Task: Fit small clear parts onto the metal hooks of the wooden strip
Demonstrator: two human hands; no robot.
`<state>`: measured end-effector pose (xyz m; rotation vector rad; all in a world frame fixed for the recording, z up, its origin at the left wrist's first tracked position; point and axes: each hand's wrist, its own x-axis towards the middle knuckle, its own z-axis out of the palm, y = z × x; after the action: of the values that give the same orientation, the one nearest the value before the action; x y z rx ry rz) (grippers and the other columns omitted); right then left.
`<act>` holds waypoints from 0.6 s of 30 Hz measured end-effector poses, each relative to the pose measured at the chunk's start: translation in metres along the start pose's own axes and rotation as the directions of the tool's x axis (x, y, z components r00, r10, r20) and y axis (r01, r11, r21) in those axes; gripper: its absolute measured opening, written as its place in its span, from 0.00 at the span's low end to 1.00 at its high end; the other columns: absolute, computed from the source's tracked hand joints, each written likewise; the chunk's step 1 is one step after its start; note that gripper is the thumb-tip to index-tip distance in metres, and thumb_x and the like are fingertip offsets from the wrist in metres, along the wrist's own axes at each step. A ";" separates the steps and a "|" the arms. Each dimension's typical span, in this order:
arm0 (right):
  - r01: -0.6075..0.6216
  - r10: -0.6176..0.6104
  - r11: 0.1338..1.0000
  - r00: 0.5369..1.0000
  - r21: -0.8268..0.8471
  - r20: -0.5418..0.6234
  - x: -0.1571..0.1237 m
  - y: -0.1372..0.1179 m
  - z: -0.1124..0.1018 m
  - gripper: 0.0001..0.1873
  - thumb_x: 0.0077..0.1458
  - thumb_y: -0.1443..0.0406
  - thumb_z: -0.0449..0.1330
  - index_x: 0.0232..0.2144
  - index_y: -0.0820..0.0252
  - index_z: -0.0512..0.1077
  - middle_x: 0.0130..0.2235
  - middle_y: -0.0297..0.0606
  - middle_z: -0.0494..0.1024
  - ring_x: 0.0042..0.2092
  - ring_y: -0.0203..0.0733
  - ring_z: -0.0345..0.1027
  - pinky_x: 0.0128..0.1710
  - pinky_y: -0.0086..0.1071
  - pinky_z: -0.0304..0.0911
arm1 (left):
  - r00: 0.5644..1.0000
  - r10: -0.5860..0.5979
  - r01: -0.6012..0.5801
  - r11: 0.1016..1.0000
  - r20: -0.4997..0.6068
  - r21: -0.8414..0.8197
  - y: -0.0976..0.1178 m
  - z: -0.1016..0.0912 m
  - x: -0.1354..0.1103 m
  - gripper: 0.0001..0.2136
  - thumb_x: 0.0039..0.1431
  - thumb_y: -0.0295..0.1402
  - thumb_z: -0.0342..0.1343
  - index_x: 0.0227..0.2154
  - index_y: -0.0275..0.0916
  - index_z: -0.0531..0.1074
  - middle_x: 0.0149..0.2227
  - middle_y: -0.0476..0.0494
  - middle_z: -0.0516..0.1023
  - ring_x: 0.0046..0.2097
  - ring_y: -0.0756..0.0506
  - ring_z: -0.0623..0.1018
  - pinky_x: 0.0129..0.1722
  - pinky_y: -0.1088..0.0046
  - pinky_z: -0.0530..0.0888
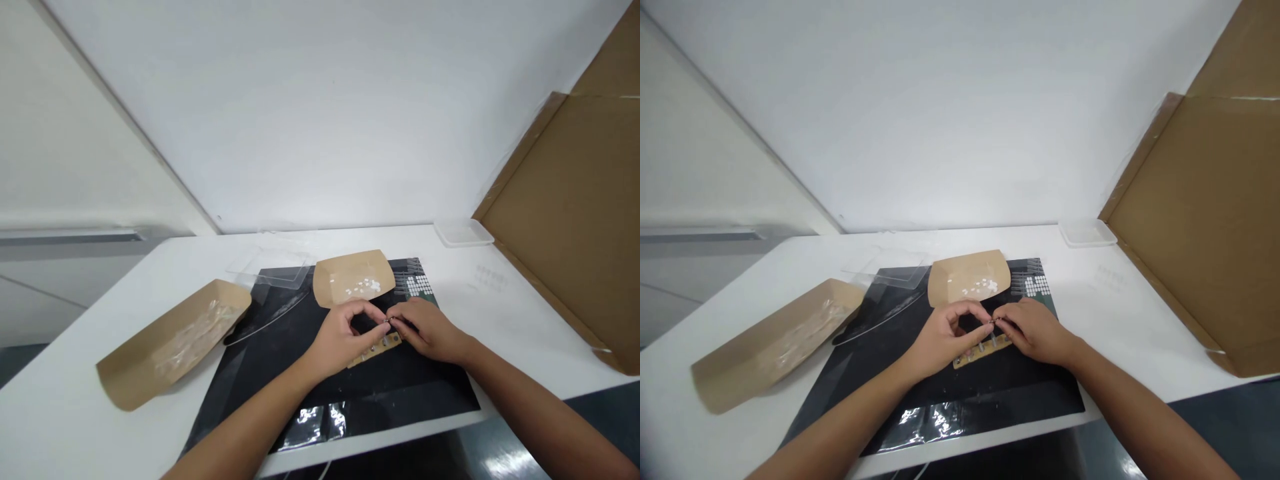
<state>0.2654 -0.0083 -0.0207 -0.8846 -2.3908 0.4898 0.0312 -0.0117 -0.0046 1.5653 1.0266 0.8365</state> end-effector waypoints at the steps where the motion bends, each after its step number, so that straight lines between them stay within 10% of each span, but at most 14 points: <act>1: 0.007 -0.007 1.000 1.000 -0.006 -0.001 0.000 0.000 0.000 0.08 0.74 0.64 0.52 0.45 0.57 0.72 0.38 0.37 0.81 0.37 0.41 0.72 0.42 0.35 0.59 | 1.000 -0.012 0.012 1.000 -0.008 -0.005 0.000 0.000 0.000 0.15 0.57 0.44 0.68 0.36 0.35 0.81 0.38 0.43 0.82 0.24 0.53 0.76 0.19 0.80 0.73; 18: 0.092 -0.104 0.990 0.989 -0.105 -0.107 -0.001 0.007 -0.008 0.08 0.75 0.63 0.54 0.47 0.55 0.73 0.37 0.34 0.80 0.37 0.39 0.71 0.41 0.35 0.60 | 0.985 0.044 -0.041 0.999 0.167 -0.022 0.006 -0.006 0.000 0.14 0.66 0.44 0.61 0.39 0.37 0.80 0.42 0.41 0.80 0.27 0.54 0.75 0.23 0.80 0.74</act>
<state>0.2742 -0.0032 -0.0182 -0.8101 -2.3589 0.2777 0.0269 -0.0099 0.0031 1.6181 0.8648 0.7277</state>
